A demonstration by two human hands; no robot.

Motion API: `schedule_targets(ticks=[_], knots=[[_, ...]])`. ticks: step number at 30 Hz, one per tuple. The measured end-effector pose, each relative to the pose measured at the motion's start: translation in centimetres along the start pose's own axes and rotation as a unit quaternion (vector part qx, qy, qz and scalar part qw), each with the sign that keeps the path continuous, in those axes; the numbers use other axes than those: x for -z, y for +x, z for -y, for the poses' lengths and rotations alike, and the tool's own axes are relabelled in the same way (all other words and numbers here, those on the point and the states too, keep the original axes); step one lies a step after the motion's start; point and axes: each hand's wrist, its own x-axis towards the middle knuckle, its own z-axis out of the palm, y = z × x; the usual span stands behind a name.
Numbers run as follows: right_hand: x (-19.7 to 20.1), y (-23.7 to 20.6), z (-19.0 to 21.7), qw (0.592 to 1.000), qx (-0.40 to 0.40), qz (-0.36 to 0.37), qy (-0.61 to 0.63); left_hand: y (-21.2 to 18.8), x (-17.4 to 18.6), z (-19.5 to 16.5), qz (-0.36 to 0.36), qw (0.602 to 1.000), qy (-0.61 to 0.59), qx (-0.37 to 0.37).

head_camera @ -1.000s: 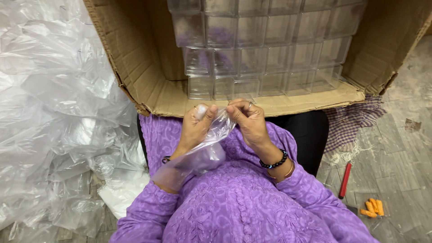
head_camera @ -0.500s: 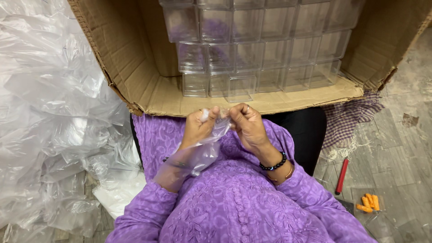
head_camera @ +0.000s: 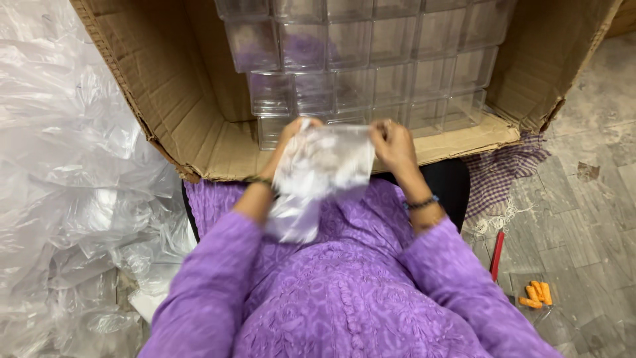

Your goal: The person sits on the floor in front of a cardboard box filled with clear plastic boxes. They take plastic bags, open them, place plastic boxes inside, and set filled bags aside, repeating the process.

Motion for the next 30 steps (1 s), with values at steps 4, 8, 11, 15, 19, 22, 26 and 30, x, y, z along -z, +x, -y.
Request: schedule_targets(ticks=[4,8,11,15,19,22,26,30], knots=[[-3.4,4.3,-1.0,0.993,0.05,-0.089,-0.051,5.4,-2.0,4.3,-0.151,0.833,0.501,-0.178],[-4.2,3.4,-1.3,0.986,-0.078,-0.063,0.131,5.3,-2.9,4.8,-0.268,0.943,0.183,0.079],[-4.3,1.2,-1.1,0.934,-0.176,-0.03,0.31,2.3,-2.7,4.2,-0.224,0.968,0.064,0.091],[-3.8,-1.9,1.3,0.876,-0.124,0.063,0.462,-1.7,-2.4,3.3,-0.242,0.967,0.059,0.059],[-4.7,-3.7,3.9,0.918,-0.04,0.026,0.395,-4.3,-0.6,2.7,-0.23,0.971,0.043,0.042],[-5.5,-4.3,4.1,0.894,-0.033,0.021,0.447,-6.9,0.7,2.7,-0.184,0.972,-0.025,0.146],[-9.6,-5.6,4.4,0.861,-0.04,0.18,0.474,-11.7,0.6,3.0,0.026,0.984,-0.053,0.169],[-11.6,-6.5,6.8,0.87,0.066,0.296,0.389,-17.6,1.1,0.0,0.037,0.955,0.074,0.285]])
